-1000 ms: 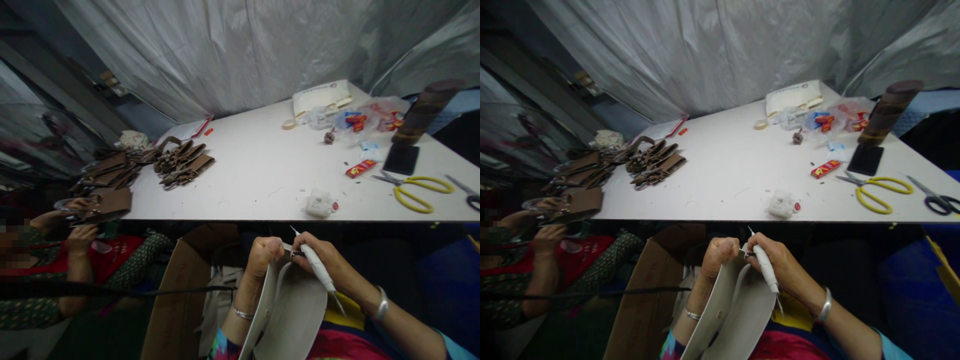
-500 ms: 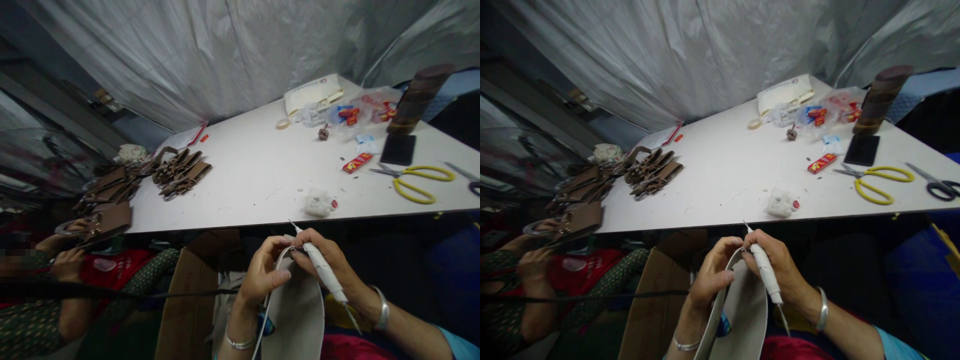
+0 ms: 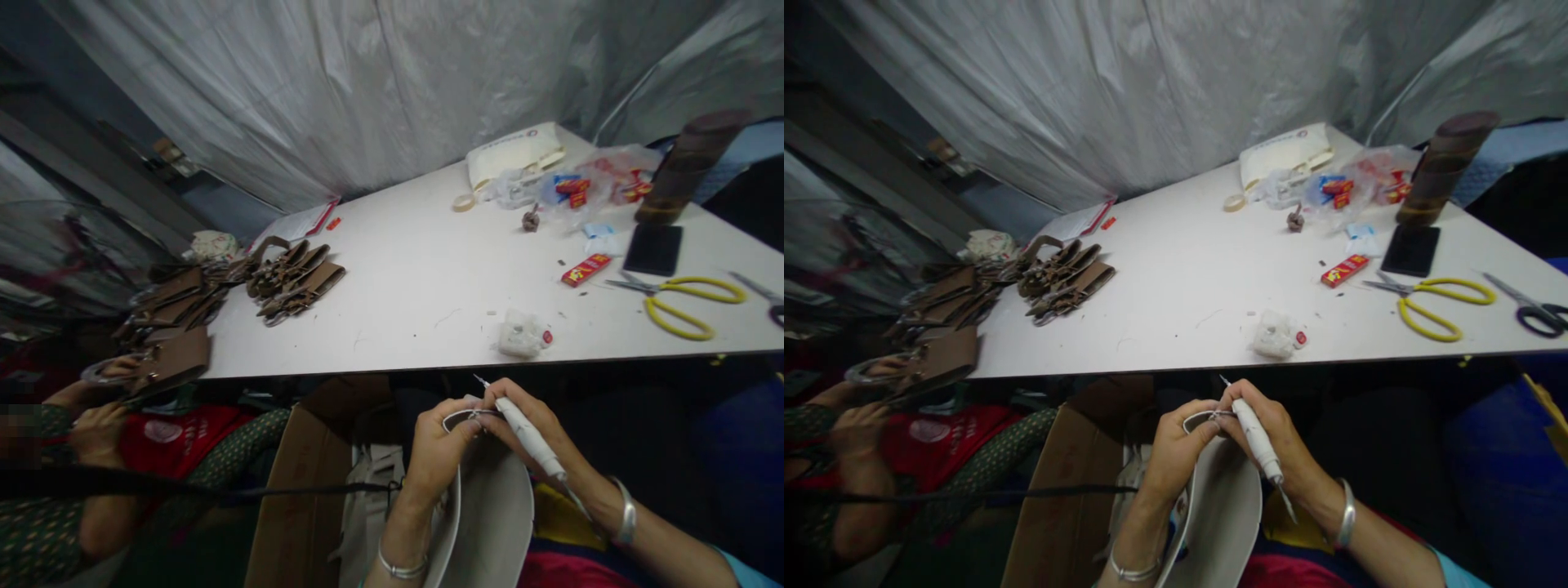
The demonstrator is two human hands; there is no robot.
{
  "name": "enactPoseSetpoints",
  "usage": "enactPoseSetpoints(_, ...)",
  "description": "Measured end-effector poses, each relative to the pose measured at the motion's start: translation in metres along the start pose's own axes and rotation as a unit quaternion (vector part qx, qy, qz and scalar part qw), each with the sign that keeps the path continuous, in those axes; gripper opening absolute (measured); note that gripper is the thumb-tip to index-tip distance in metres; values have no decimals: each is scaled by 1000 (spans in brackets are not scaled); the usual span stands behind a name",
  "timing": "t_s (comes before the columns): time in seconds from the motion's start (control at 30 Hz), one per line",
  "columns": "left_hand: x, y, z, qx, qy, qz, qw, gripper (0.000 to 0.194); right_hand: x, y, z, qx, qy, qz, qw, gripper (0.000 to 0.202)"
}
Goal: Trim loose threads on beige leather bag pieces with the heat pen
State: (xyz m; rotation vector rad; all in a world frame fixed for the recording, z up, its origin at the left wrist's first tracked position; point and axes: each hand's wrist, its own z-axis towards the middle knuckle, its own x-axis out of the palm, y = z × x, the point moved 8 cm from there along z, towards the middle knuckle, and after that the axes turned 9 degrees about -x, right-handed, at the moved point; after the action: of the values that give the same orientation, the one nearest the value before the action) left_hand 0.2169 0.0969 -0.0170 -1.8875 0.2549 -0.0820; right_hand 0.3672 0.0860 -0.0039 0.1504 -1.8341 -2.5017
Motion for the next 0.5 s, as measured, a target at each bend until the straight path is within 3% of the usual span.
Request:
enactPoseSetpoints(0.13,-15,13,1,-15,-41,-23,999,17,-1,0,0,0,7,33,999,18)
enactPoseSetpoints(0.23,-50,13,6,-20,-65,-97,993,27,-12,-9,-4,5,-10,64,998,21)
enactPoseSetpoints(0.37,-99,2,20,-41,-34,-208,977,34,-54,-27,-10,-8,-100,70,993,34)
enactPoseSetpoints(0.43,-106,2,28,-61,-16,-231,971,35,-78,-35,-9,1,-141,20,990,41)
enactPoseSetpoints(0.5,-92,12,38,-89,1,-237,967,37,-100,-43,-7,31,-183,-43,982,44)
